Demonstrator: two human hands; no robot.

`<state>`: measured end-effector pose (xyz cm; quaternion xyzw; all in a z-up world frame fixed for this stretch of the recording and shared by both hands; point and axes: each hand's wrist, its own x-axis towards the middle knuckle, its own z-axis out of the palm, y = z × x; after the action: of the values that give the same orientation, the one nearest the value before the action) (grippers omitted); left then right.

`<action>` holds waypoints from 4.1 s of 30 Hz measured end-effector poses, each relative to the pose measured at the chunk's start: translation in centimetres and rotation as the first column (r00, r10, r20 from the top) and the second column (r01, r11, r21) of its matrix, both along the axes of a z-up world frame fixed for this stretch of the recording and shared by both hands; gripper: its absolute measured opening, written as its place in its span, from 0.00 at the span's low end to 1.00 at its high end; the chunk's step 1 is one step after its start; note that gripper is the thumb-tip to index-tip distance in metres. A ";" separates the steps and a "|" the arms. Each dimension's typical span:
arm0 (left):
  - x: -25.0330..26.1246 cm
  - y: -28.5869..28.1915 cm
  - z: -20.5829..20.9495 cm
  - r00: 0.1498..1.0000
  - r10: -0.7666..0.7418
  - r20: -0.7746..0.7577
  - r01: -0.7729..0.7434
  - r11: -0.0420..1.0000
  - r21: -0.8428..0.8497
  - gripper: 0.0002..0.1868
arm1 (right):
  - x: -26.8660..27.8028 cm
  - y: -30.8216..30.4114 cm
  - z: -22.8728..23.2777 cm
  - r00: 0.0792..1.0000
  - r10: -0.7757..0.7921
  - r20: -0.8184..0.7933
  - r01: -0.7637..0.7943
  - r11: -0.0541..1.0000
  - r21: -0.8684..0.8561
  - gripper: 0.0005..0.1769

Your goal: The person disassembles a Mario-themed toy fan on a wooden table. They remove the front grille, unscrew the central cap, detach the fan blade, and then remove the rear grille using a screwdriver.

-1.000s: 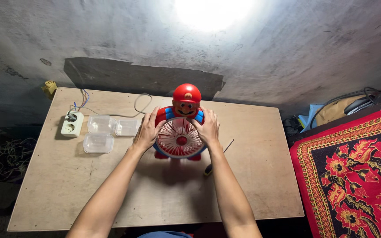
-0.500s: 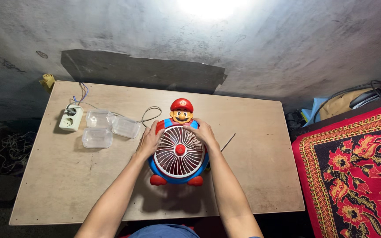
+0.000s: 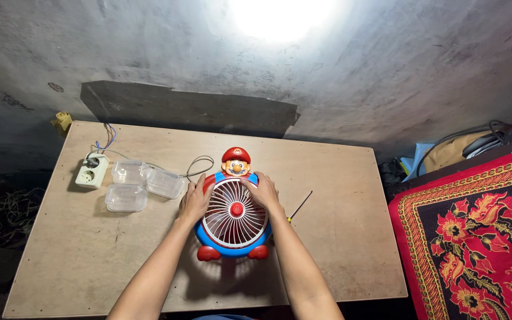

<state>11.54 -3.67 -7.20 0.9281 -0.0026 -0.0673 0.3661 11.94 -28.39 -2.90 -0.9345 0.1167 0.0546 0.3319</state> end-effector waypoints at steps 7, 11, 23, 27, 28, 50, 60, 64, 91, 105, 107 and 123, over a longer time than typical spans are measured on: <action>-0.7 -0.4 2.0 0.999 -0.042 0.022 0.040 0.994 0.099 0.37 | -0.3 -2.0 -2.6 0.994 0.067 0.091 -0.069 0.997 0.026 0.48; -2.1 -0.2 3.1 0.984 -0.010 0.176 0.000 0.998 0.061 0.36 | -0.4 -2.1 -2.4 0.984 0.102 0.144 -0.093 0.993 -0.067 0.47; -3.7 10.5 6.2 0.881 0.126 0.457 -0.153 0.988 0.022 0.33 | 0.4 14.5 5.3 0.709 0.348 0.613 -0.333 0.932 -0.144 0.30; -1.5 18.5 6.7 0.854 0.174 0.490 -0.214 0.977 0.026 0.32 | 2.3 23.2 5.3 0.734 0.393 0.555 -0.407 0.907 -0.105 0.28; -1.0 20.6 6.6 0.854 0.178 0.490 -0.217 0.976 0.024 0.32 | 3.1 25.2 5.0 0.731 0.420 0.538 -0.437 0.893 -0.104 0.28; 7.5 34.6 -7.1 0.958 0.262 0.121 -0.274 0.957 0.094 0.39 | 17.8 47.8 -6.4 0.689 0.718 -0.099 -0.680 0.593 -0.431 0.19; 7.7 34.2 -4.1 0.945 0.311 0.105 -0.312 0.950 -0.004 0.36 | 18.6 47.9 -10.9 0.702 0.710 0.060 -0.619 0.649 -0.442 0.07; 8.3 34.3 -4.4 0.950 0.299 0.092 -0.303 0.952 0.035 0.35 | 19.3 48.0 -11.7 0.741 0.670 -0.049 -0.616 0.648 -0.448 0.07; 7.5 33.3 -4.4 0.931 0.237 0.279 -0.290 0.942 0.170 0.42 | 23.2 32.0 -3.6 0.882 0.373 0.287 -0.333 0.926 -0.180 0.12; 6.3 31.1 -1.3 0.946 0.116 0.304 -0.151 0.984 0.094 0.41 | 20.1 36.9 -5.6 0.836 0.479 0.266 -0.377 0.855 -0.356 0.23; 6.0 31.1 -0.7 0.944 0.099 0.316 -0.138 0.985 0.101 0.40 | 19.3 36.6 -4.4 0.849 0.432 0.304 -0.351 0.891 -0.288 0.23; 3.1 21.4 7.2 0.902 -0.175 0.394 0.177 0.984 0.032 0.37 | 0.5 25.5 3.9 0.831 0.145 0.537 -0.064 0.984 -0.165 0.24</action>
<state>14.67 17.70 0.02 0.9176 -0.1604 0.0883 0.3528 12.42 -2.93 0.97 -0.9370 -0.0307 -0.2049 0.2813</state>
